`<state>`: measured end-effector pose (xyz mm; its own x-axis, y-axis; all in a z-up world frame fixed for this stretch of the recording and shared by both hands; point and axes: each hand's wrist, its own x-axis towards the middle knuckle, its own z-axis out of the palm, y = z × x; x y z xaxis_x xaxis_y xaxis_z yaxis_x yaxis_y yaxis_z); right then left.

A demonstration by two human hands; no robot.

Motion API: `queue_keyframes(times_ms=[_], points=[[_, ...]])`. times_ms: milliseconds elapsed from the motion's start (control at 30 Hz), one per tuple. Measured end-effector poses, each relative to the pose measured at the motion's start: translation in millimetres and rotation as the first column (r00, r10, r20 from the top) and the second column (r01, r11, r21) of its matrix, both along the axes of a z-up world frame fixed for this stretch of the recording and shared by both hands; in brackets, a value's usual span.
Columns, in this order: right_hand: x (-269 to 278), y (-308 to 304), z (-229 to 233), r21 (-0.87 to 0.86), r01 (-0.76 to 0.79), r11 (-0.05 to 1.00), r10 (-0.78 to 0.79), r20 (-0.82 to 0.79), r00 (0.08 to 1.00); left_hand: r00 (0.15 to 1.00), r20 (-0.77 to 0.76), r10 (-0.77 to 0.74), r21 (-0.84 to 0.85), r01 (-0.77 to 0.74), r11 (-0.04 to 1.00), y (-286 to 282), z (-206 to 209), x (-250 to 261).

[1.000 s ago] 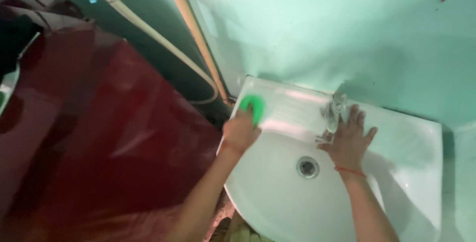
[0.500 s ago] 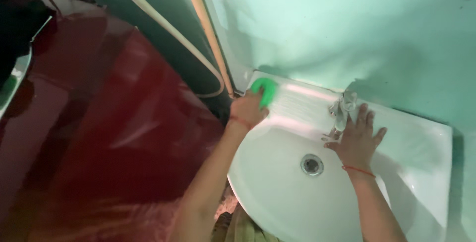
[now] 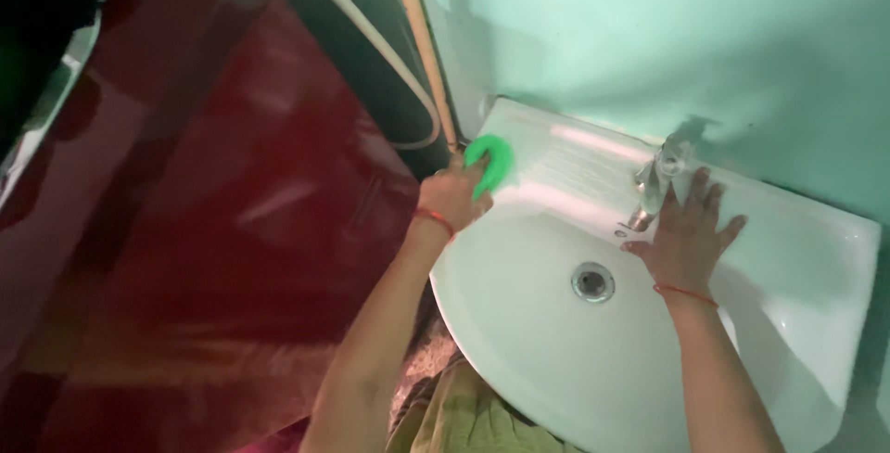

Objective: The person cleans a white ceramic sink and its faucet using a green scouring pad and then rinses it with water.

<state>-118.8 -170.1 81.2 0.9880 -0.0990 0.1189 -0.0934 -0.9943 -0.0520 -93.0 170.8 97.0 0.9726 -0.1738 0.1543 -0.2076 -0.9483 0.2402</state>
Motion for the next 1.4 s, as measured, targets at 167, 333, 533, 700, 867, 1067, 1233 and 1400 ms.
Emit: queue_keyframes(times_ms=[167,333,533,700,867,1067,1233,1400], points=[[-10.9,-39.0,-8.8,-0.122,0.007,0.992,-0.014,-0.050,0.999,0.999,0.038,0.032,0.033,-0.034,0.999,0.8,-7.8,-49.7],[-28.2,-71.6,-17.6,-0.039,0.011,0.999,-0.010,0.032,0.999,0.964,-0.255,0.080,0.188,-0.032,0.982,-19.4,-8.6,-154.2],[-31.1,-72.6,-23.1,-0.078,0.008,0.997,-0.002,0.065,0.998,0.754,-0.639,-0.149,0.093,0.268,0.959,-123.1,-21.8,-178.6],[-51.9,-95.3,-17.7,-0.066,-0.051,0.996,0.057,0.083,0.995,0.766,-0.570,-0.297,0.093,0.420,0.903,-83.3,-59.6,-137.6],[-88.2,-104.3,2.8,-0.159,0.020,0.987,-0.008,0.074,0.997,0.952,0.277,-0.130,0.419,0.002,0.908,6.9,-46.0,-41.6],[-99.3,-96.1,-11.4,-0.229,0.095,0.969,-0.078,0.084,0.993,0.990,-0.135,-0.050,0.172,0.073,0.982,-12.7,-45.2,-108.7],[-105.3,-75.2,-24.5,-0.296,0.148,0.944,-0.132,0.075,0.988,0.601,-0.662,-0.447,-0.205,0.429,0.880,-111.8,-33.6,-165.0],[-133.3,-33.4,-67.3,-0.155,-0.190,0.969,0.102,-0.447,0.888,0.731,-0.497,-0.468,-0.006,0.536,0.844,-87.5,-96.2,-118.4]])
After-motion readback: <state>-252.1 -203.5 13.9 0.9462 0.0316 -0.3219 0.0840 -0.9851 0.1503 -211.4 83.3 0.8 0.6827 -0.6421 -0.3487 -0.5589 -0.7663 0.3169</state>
